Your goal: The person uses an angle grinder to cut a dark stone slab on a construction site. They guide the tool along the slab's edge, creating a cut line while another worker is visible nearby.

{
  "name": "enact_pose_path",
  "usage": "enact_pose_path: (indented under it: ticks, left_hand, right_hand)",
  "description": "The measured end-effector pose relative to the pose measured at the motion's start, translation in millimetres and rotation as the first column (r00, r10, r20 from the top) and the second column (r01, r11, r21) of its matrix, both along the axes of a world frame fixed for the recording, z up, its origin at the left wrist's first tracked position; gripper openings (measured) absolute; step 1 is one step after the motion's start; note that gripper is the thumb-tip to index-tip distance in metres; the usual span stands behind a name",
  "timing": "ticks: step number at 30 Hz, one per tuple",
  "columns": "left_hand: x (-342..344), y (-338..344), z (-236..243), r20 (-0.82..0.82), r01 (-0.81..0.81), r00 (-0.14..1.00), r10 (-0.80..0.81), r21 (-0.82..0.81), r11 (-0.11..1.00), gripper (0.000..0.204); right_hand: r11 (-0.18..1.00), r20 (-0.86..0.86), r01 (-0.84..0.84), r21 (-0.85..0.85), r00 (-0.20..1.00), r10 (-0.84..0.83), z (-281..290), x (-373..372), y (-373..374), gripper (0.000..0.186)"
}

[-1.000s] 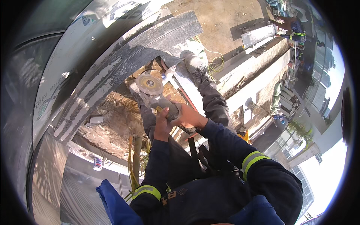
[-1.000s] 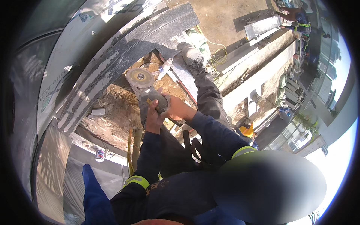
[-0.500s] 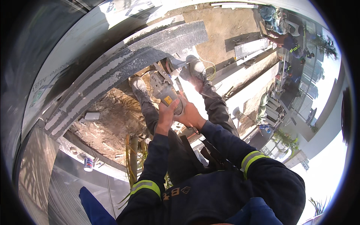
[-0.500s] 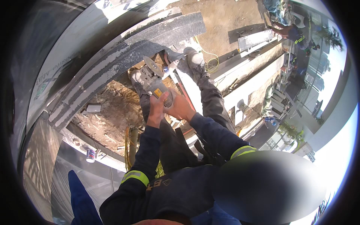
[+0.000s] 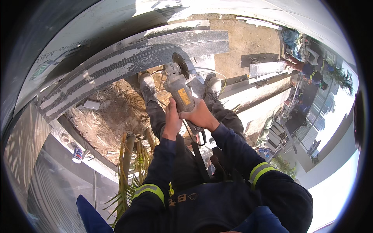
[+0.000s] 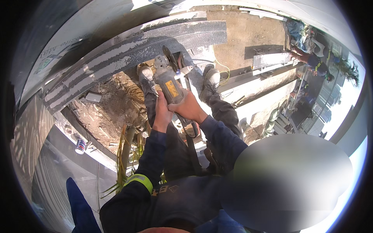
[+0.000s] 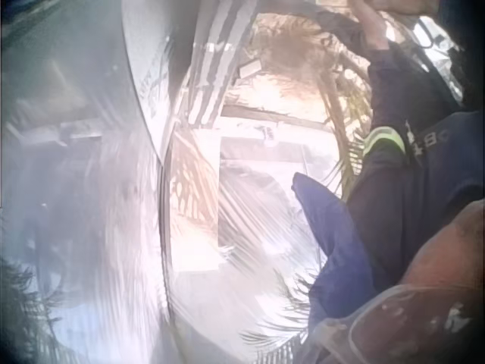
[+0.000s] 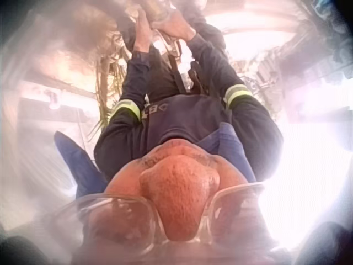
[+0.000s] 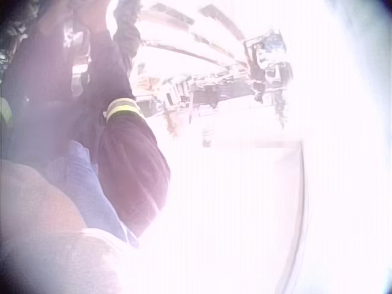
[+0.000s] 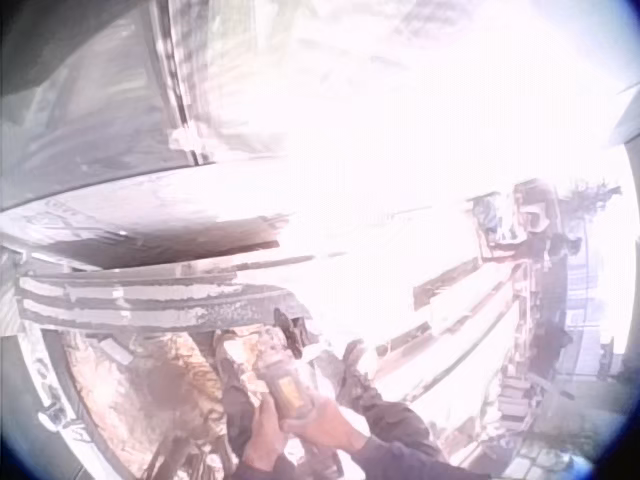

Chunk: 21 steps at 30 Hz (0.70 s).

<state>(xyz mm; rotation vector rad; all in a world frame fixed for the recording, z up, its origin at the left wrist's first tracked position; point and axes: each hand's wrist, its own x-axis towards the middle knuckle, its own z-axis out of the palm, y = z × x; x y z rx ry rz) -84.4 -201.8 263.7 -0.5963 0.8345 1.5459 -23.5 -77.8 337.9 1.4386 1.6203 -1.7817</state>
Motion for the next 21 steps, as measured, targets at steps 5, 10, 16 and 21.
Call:
enact_pose_path:
  ticks: [5,10,16,21]
  left_hand:
    - [31,-3,7,0.139,-0.040,0.989,0.047,-0.052,0.998,0.063]
    - [53,-5,7,-0.036,0.192,0.981,-0.193,-0.031,0.981,0.053]
    - [31,-8,22,-0.222,0.427,0.870,-0.440,-0.108,0.898,0.067]
    - [-7,11,73,-0.595,0.355,0.625,-0.506,-0.361,0.862,0.059]
  right_hand:
    - [0.992,0.019,0.056,-0.112,0.998,-0.054,16,22,1,0.056]
    - [0.958,0.000,0.181,-0.221,0.983,-0.185,22,66,7,0.046]
    - [0.964,0.077,0.244,-0.109,0.969,-0.236,25,93,13,0.036]
    - [0.865,0.123,0.477,-0.156,0.878,-0.462,29,95,9,0.029]
